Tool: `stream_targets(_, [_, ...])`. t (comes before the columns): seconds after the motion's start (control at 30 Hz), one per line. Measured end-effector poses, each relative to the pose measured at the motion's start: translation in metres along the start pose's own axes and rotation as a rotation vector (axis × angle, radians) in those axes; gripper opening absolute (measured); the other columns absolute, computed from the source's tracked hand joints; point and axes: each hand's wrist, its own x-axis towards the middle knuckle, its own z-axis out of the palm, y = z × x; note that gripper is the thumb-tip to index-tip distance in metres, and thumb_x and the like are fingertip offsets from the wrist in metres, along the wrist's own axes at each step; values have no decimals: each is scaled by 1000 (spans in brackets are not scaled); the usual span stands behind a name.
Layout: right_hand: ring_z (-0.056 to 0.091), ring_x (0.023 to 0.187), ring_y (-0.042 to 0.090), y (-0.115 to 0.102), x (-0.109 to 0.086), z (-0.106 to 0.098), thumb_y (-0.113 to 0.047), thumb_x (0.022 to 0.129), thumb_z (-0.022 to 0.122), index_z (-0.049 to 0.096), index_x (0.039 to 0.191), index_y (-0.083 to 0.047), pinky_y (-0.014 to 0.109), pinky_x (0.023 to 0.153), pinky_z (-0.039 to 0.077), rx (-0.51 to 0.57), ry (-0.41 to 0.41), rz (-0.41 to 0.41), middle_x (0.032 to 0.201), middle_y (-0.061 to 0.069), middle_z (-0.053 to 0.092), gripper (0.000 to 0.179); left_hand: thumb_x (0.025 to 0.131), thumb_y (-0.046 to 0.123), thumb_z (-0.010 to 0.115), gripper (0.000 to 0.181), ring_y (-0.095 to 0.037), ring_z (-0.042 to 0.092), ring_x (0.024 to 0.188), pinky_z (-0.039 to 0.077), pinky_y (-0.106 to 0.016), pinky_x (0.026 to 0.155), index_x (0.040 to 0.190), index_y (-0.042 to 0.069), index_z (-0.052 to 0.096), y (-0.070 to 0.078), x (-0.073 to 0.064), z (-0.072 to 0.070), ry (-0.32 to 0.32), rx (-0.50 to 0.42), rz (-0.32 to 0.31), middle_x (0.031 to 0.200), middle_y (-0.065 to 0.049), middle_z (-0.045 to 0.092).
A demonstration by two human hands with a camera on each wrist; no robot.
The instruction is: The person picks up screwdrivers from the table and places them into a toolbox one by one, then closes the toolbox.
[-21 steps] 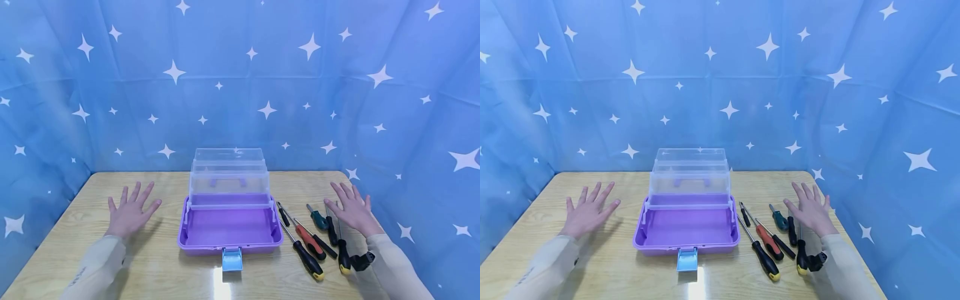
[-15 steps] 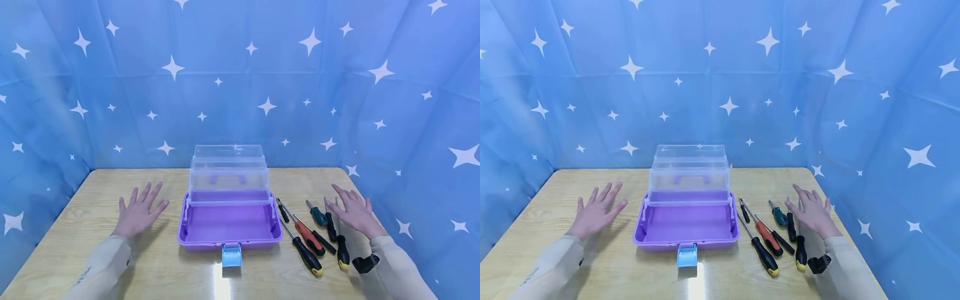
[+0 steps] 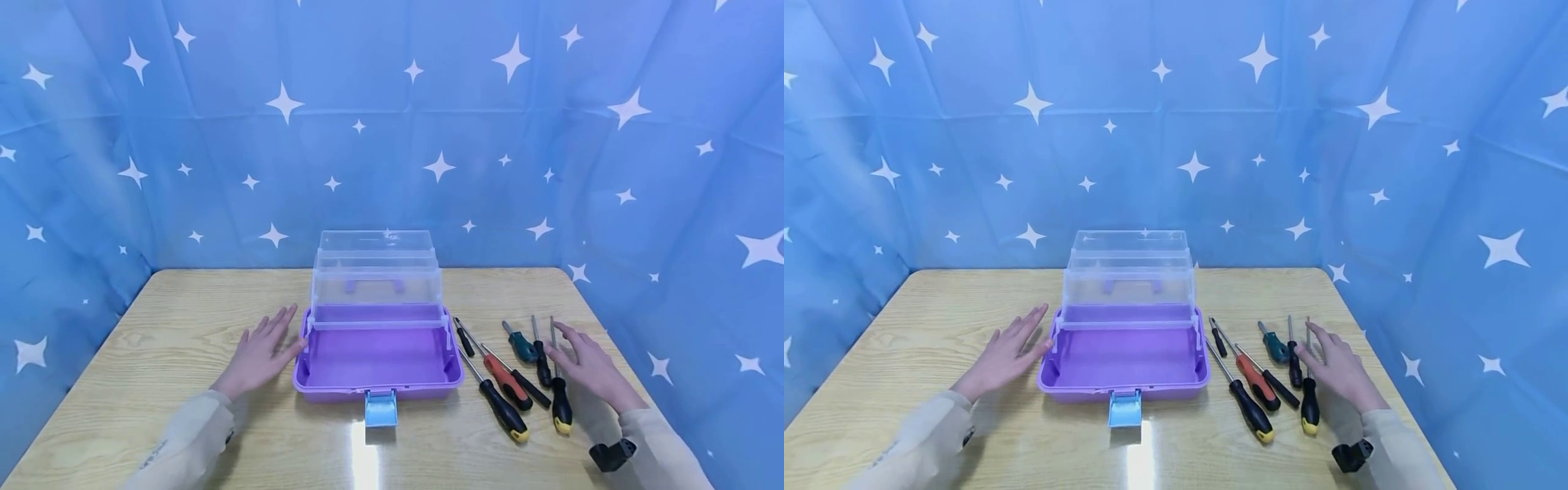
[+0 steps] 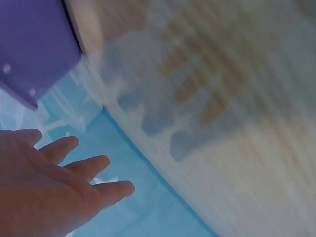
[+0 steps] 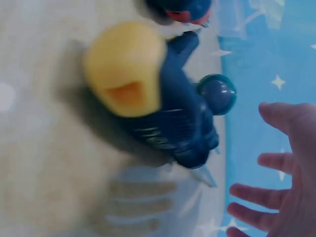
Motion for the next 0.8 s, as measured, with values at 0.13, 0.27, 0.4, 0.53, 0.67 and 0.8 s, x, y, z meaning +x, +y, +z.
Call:
stream_targets(0.13, [56, 94, 47, 2, -8, 4, -30, 98, 56, 39, 138, 11, 59, 73, 47, 21, -6, 1, 108, 32, 55, 60, 97, 56, 43, 82, -49, 19, 138, 8, -69, 107, 156, 8, 12, 8, -3, 8, -26, -41, 20, 156, -20, 19])
stream_targets(0.27, [58, 83, 32, 3, -18, 9, -29, 97, 58, 43, 133, 12, 49, 67, 50, 22, -7, 18, 94, 18, 56, 56, 96, 55, 47, 86, -49, 20, 137, 10, -66, 108, 155, 5, 10, 13, -5, 13, -47, -77, 31, 156, -21, 19])
stream_targets(0.4, [57, 74, 21, 1, -28, 13, -26, 97, 60, 45, 129, 14, 40, 63, 50, 41, -12, 36, 86, 9, 57, 53, 94, 54, 51, 90, -48, 23, 137, 13, -65, 108, 155, 3, 8, 16, -6, 14, -50, -107, 45, 154, -24, 21])
stream_targets(0.53, [57, 70, 16, 0, -36, 17, -25, 97, 60, 45, 127, 16, 36, 61, 49, 80, -35, 64, 82, 5, 59, 53, 90, 53, 58, 97, -47, 27, 136, 19, -65, 107, 154, 2, 5, 18, -7, 17, -44, -157, 82, 152, -27, 23])
stream_targets(0.67, [56, 69, 15, -3, -42, 21, -24, 95, 63, 47, 125, 15, 32, 58, 47, 84, -32, 93, 81, 3, 58, 52, 84, 52, 68, 108, -46, 28, 135, 24, -63, 106, 155, 8, -1, 21, -6, 20, -43, -244, 130, 154, -25, 20])
stream_targets(0.8, [55, 69, 15, -7, -44, 25, -22, 92, 66, 48, 124, 14, 32, 57, 45, 75, -21, 101, 81, 4, 56, 52, 79, 48, 75, 118, -46, 22, 138, 22, -63, 106, 155, 13, -8, 22, -7, 22, -73, -337, 135, 156, -24, 12])
